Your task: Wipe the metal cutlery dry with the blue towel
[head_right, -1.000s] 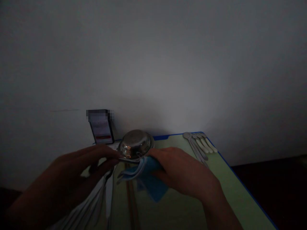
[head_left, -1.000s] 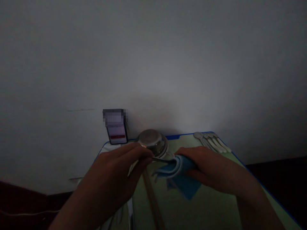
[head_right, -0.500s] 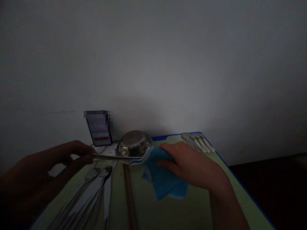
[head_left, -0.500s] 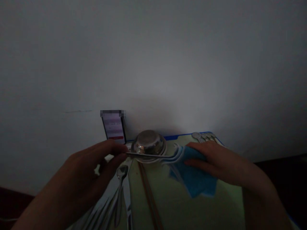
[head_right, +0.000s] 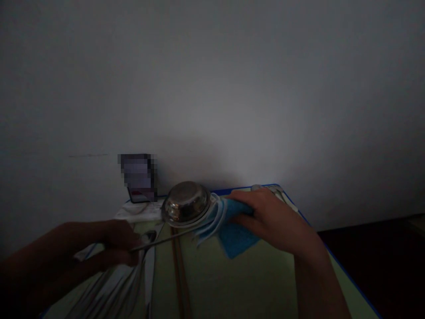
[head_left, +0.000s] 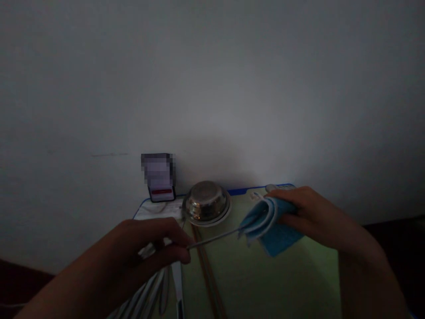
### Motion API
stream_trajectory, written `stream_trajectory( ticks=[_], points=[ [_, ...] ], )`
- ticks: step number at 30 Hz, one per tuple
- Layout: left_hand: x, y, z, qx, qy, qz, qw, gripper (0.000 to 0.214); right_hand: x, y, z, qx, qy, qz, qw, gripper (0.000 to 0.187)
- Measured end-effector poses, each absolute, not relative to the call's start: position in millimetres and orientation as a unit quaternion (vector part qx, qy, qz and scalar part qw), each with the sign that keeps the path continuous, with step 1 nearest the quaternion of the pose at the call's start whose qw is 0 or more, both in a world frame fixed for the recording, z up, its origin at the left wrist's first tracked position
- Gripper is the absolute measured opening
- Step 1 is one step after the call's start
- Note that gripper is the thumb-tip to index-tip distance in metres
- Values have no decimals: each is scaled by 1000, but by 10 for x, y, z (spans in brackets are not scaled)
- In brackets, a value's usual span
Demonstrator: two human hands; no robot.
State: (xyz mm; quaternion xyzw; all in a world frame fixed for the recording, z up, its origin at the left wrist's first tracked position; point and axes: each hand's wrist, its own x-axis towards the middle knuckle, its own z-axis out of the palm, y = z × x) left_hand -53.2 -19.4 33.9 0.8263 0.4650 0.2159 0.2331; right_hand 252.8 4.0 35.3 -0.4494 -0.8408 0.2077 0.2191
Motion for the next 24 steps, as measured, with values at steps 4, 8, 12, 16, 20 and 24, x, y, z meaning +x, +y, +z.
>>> stream_trajectory(
  ticks=[4,8,12,16,20,24],
  points=[
    [-496,-203,391,821,436,211,302,6,2546,48,371,-438,-838,233,227,15],
    [-454,-158,423,826,445,211,274,5,2551,56,374,-439,-838,233,225,20],
    [-437,-148,442,820,469,222,241,11,2546,58,376,-443,-837,235,221,21],
    [-391,-124,473,832,459,223,218,8,2537,54,373,-444,-833,258,205,18],
    [-324,-82,467,838,458,247,164,11,2452,32,372,-410,-846,289,180,16],
    [-236,-74,413,852,457,205,152,14,2324,16,364,-393,-865,268,162,13]
  ],
)
